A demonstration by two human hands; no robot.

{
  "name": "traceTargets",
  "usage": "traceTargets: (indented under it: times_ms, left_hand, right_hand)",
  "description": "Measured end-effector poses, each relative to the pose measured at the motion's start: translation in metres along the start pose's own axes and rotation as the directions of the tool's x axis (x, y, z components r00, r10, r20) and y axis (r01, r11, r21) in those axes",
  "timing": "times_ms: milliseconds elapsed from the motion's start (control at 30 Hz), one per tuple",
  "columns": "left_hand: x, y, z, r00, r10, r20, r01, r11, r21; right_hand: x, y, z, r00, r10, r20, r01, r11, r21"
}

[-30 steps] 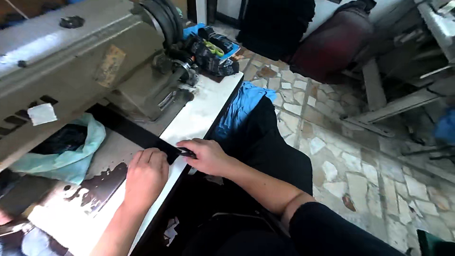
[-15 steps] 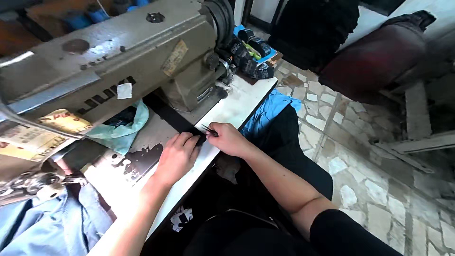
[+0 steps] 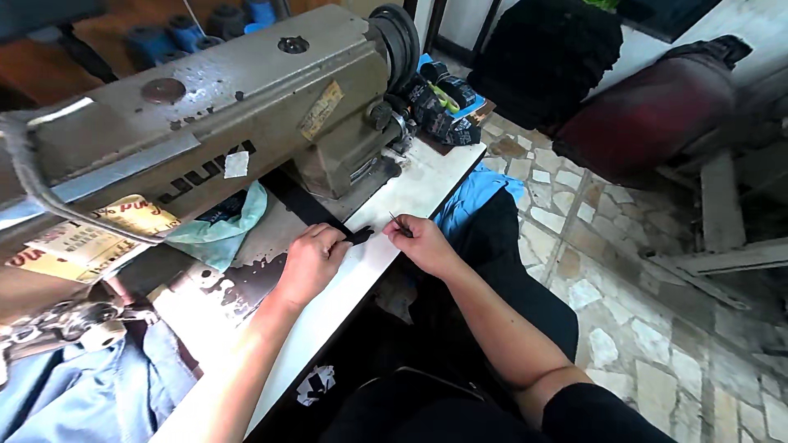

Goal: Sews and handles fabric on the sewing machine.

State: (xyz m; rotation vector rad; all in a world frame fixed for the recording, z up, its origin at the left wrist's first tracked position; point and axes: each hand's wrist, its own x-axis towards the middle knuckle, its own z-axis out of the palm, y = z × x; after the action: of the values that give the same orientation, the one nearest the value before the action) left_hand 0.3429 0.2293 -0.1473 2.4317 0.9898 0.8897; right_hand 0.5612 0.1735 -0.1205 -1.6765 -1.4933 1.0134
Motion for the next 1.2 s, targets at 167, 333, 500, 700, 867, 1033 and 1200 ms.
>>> traceTargets:
  times_ms: [167,333,500,700,867,1033,1200]
  left_hand:
    - [0.001,0.003,-0.003,0.995,-0.098,0.036,0.1,0.994,-0.05]
    - [0.001,0.002,-0.005,0.989,-0.143,0.035,0.146,0.982,-0.117]
    - [0.0,0.003,-0.026,0.899,-0.437,-0.034,0.41,0.865,-0.29]
    - [0.0,0.017,-0.041,0.849,-0.439,-0.293,0.303,0.86,-0.41]
    - [-0.041,0.055,-0.077,0.795,-0.162,-0.585,-0.045,0.946,-0.322]
    - [-0.111,0.101,-0.137,0.738,-0.169,-0.654,-0.145,0.906,-0.398]
    - [-0.134,0.099,-0.113,0.611,-0.59,-0.527,0.216,0.766,-0.606]
  right_hand:
    - [0.002,-0.004,0.009,0.998,-0.058,-0.014,0.058,0.997,0.044]
    - [0.008,-0.007,0.024,0.987,-0.161,-0.02,0.162,0.985,0.065]
    - [0.006,-0.007,0.008,0.954,-0.228,0.193,0.267,0.94,-0.214]
    - [0.038,-0.031,0.027,0.814,-0.546,0.198,0.578,0.792,-0.194]
    - [0.099,-0.066,0.071,0.895,-0.215,0.392,0.367,0.852,-0.372]
    - [0.108,-0.105,0.087,0.916,0.045,0.4,0.222,0.772,-0.596]
    - [0.05,-0.111,0.09,0.889,-0.212,0.405,0.35,0.885,-0.306]
